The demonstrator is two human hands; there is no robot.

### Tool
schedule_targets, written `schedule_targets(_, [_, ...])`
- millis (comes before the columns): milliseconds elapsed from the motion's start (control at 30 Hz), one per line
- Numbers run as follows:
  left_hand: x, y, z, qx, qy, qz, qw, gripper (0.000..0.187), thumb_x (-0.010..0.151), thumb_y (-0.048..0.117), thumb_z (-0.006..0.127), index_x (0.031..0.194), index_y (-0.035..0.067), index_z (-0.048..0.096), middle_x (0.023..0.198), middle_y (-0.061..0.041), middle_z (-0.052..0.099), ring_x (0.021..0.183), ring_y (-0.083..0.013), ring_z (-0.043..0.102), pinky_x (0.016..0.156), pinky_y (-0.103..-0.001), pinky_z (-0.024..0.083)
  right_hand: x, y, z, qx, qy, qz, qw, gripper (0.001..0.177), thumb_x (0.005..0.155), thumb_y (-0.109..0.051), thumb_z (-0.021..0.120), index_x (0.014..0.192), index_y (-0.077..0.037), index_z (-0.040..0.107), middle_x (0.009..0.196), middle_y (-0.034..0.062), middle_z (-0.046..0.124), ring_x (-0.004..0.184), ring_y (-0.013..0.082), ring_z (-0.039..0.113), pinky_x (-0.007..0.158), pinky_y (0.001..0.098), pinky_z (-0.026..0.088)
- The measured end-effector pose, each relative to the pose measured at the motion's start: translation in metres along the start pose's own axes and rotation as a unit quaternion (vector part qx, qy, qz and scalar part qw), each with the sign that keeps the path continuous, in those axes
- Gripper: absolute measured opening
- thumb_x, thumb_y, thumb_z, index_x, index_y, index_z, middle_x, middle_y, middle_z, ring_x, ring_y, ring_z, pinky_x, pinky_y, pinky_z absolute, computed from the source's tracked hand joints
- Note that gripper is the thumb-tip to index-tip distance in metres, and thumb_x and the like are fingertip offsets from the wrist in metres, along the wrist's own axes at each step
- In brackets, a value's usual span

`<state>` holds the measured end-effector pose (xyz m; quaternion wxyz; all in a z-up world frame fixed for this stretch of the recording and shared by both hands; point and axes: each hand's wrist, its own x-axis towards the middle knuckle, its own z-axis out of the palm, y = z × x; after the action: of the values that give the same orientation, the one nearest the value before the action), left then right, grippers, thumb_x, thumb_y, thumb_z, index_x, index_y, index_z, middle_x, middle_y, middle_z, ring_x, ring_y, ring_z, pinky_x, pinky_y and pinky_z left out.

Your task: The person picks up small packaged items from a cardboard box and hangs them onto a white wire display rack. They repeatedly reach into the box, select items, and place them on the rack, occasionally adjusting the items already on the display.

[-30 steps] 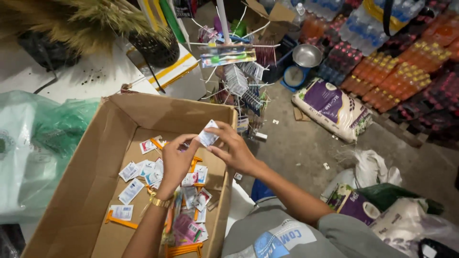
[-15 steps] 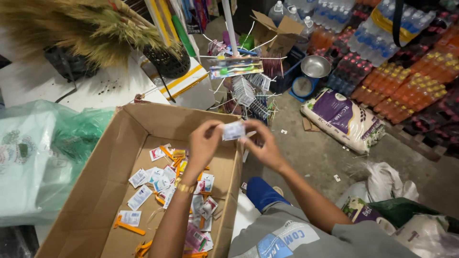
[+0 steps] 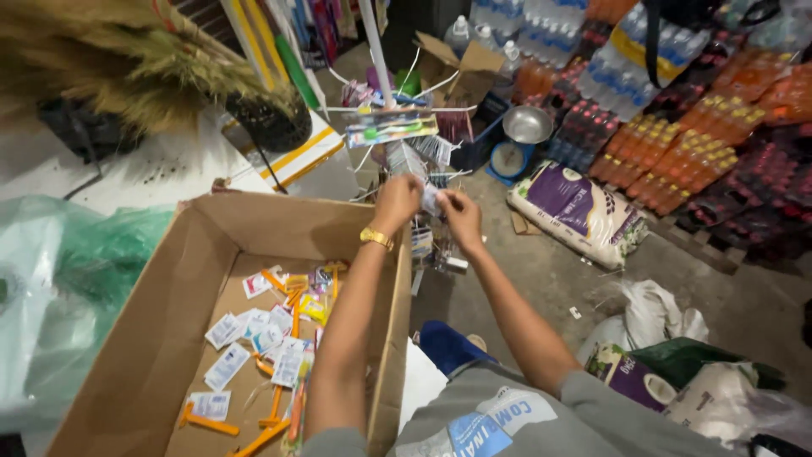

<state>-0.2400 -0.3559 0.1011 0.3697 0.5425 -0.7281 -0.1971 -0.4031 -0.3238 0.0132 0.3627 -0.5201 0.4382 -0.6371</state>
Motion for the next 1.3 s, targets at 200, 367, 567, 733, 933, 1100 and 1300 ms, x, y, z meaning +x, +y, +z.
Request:
schedule_targets(200, [-0.02, 0.016, -0.006, 0.144, -0.035, -0.033, 0.988, 0.015, 0.087, 0.019, 0.065, 0.09, 0.012, 0.079, 0.088, -0.022, 0.073, 0.086, -0.04, 0.071, 0.081, -0.051, 0.055, 0.004, 0.026, 0.013, 0.011, 0.027, 0.104, 0.994, 0.022, 0.098, -0.023, 0.072, 0.108, -0.004, 0.076, 0.086, -0.0024, 0.07, 0.074, 0.0051, 0.059, 0.065, 0.0237, 0.049])
schedule_targets(367, [-0.026, 0.021, -0.005, 0.118, 0.044, 0.013, 0.992, 0.022, 0.081, 0.014, 0.064, 0.096, 0.006, 0.078, 0.095, -0.023, 0.073, 0.093, -0.0408, 0.069, 0.084, -0.051, 0.053, 0.018, 0.019, 0.02, -0.001, 0.007, 0.085, 0.996, 0.022, 0.096, -0.022, 0.073, 0.107, -0.004, 0.077, 0.087, -0.002, 0.073, 0.075, 0.0046, 0.062, 0.067, 0.0233, 0.052])
schedule_targets(567, [-0.026, 0.024, -0.003, 0.184, 0.029, -0.006, 0.983, 0.019, 0.086, 0.015, 0.063, 0.089, 0.001, 0.076, 0.097, -0.021, 0.073, 0.094, -0.0403, 0.067, 0.084, -0.052, 0.052, 0.02, 0.012, 0.026, -0.029, -0.01, 0.11, 0.993, 0.023, 0.094, -0.021, 0.074, 0.106, -0.002, 0.077, 0.086, -0.0018, 0.073, 0.073, 0.005, 0.061, 0.065, 0.0241, 0.051])
schedule_targets(733, [-0.028, 0.024, -0.005, 0.177, 0.044, 0.017, 0.983, 0.018, 0.086, 0.013, 0.062, 0.09, 0.002, 0.075, 0.098, -0.02, 0.073, 0.094, -0.0393, 0.067, 0.083, -0.051, 0.053, 0.025, 0.011, 0.027, 0.013, -0.007, 0.132, 0.991, 0.023, 0.095, -0.021, 0.074, 0.108, -0.001, 0.077, 0.086, -0.0016, 0.071, 0.071, 0.0057, 0.058, 0.065, 0.025, 0.049])
schedule_targets(933, [-0.024, 0.02, 0.002, 0.172, 0.052, 0.006, 0.984, 0.019, 0.089, 0.015, 0.061, 0.096, 0.002, 0.073, 0.101, -0.019, 0.073, 0.095, -0.0388, 0.067, 0.082, -0.049, 0.054, 0.034, 0.027, 0.028, 0.008, -0.023, 0.086, 0.996, 0.023, 0.097, -0.021, 0.074, 0.108, -0.001, 0.077, 0.093, -0.0029, 0.075, 0.082, 0.0031, 0.064, 0.074, 0.0224, 0.053])
schedule_targets(1100, [-0.021, 0.016, 0.008, 0.192, 0.035, -0.014, 0.981, 0.022, 0.09, 0.017, 0.061, 0.099, 0.001, 0.074, 0.105, -0.02, 0.072, 0.098, -0.0404, 0.067, 0.083, -0.05, 0.055, 0.036, 0.031, 0.033, 0.011, -0.033, 0.159, 0.987, 0.027, 0.095, -0.025, 0.074, 0.11, -0.002, 0.077, 0.087, -0.0007, 0.073, 0.071, 0.0059, 0.061, 0.065, 0.025, 0.052])
schedule_targets(1300, [-0.016, 0.013, 0.012, 0.221, 0.013, -0.04, 0.974, 0.025, 0.084, 0.018, 0.062, 0.095, 0.0, 0.076, 0.112, -0.023, 0.07, 0.102, -0.0432, 0.066, 0.083, -0.05, 0.056, 0.044, 0.034, 0.043, -0.003, -0.014, 0.161, 0.987, 0.027, 0.094, -0.027, 0.074, 0.108, -0.004, 0.077, 0.09, -0.0014, 0.075, 0.074, 0.0053, 0.064, 0.067, 0.0246, 0.053])
